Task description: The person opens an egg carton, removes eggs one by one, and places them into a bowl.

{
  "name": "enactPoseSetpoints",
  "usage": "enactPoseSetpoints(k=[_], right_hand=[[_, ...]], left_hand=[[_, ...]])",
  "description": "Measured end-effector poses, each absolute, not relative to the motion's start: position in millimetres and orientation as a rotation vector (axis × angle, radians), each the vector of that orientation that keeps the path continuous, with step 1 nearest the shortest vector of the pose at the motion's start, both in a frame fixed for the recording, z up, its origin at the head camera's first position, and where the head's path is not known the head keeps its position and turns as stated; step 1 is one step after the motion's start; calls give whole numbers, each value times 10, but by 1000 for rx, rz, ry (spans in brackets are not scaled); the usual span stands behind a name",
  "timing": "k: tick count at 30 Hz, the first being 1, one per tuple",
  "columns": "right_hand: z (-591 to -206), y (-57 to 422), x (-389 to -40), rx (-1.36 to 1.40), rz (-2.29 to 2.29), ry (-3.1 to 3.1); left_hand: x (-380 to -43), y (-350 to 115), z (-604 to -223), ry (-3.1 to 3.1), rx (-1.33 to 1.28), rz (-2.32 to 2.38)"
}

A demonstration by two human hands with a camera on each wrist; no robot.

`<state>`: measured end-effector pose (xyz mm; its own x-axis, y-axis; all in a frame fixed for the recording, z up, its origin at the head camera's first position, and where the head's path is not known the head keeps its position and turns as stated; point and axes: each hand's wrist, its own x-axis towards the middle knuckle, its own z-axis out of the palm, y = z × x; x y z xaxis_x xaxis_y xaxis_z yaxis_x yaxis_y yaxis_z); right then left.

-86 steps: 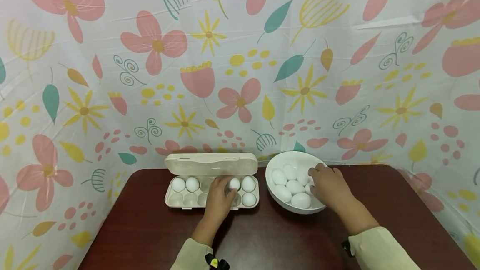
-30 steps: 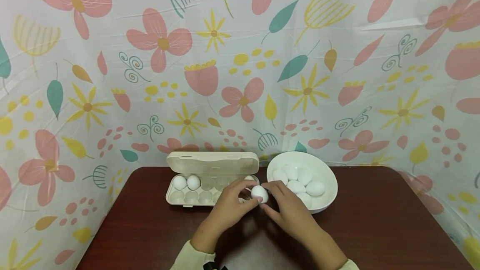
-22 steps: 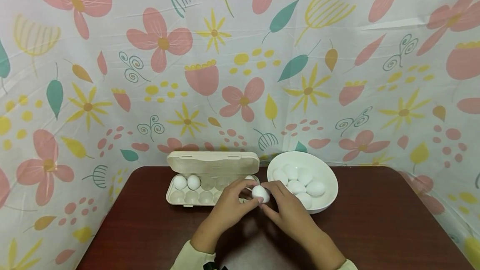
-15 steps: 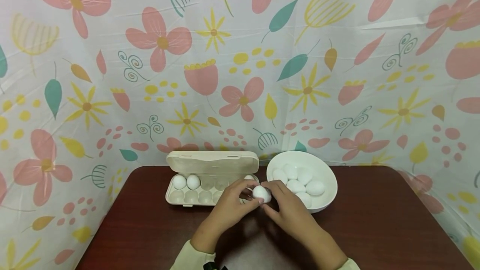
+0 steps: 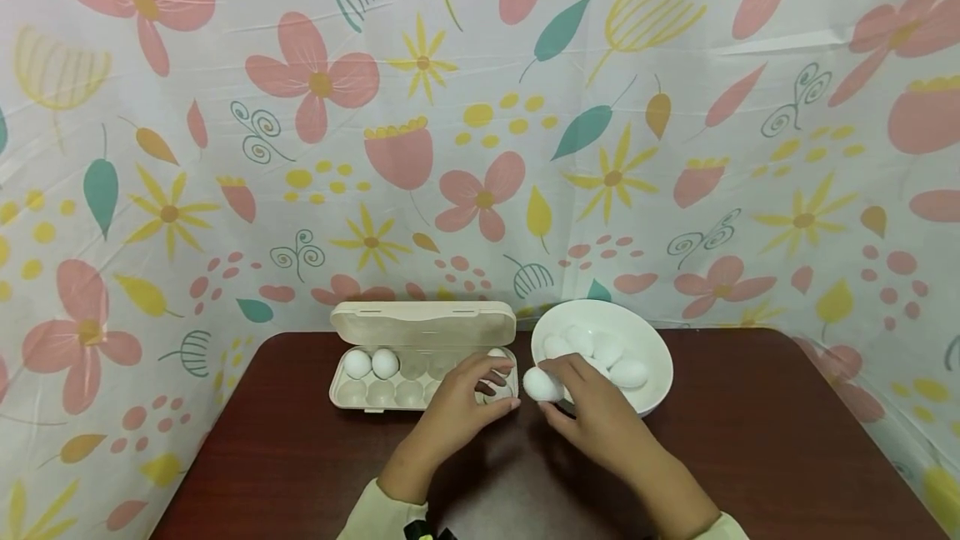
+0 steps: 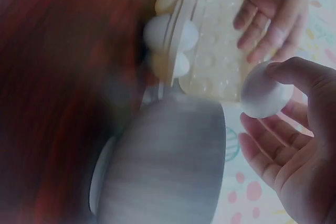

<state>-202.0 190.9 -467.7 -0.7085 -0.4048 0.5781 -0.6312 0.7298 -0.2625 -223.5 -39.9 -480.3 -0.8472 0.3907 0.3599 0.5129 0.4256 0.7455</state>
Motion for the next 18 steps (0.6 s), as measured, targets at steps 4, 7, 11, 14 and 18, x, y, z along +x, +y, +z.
enactPoseSetpoints(k=[4,7,11,14,18], right_hand=[[-4614,2053,-2043,753,558,-2439],[-4556,2164,-2061,716,496,-2461],[-4490,2299,-2089,661,449,-2552],[-4461,2398,-2119,632,426,-2630],[-4437,2508,-2157,632,363,-2687]], left_hand=[[-2252,-403,-4834,-2552,-753,-1328],[-2266,-406,-4864,-2558,-716,-1279],[-2288,-411,-4909,-2577,-677,-1212],[-2306,-413,-4939,-2599,-652,-1169],[-2325,-415,-4968,-2625,-626,-1135]])
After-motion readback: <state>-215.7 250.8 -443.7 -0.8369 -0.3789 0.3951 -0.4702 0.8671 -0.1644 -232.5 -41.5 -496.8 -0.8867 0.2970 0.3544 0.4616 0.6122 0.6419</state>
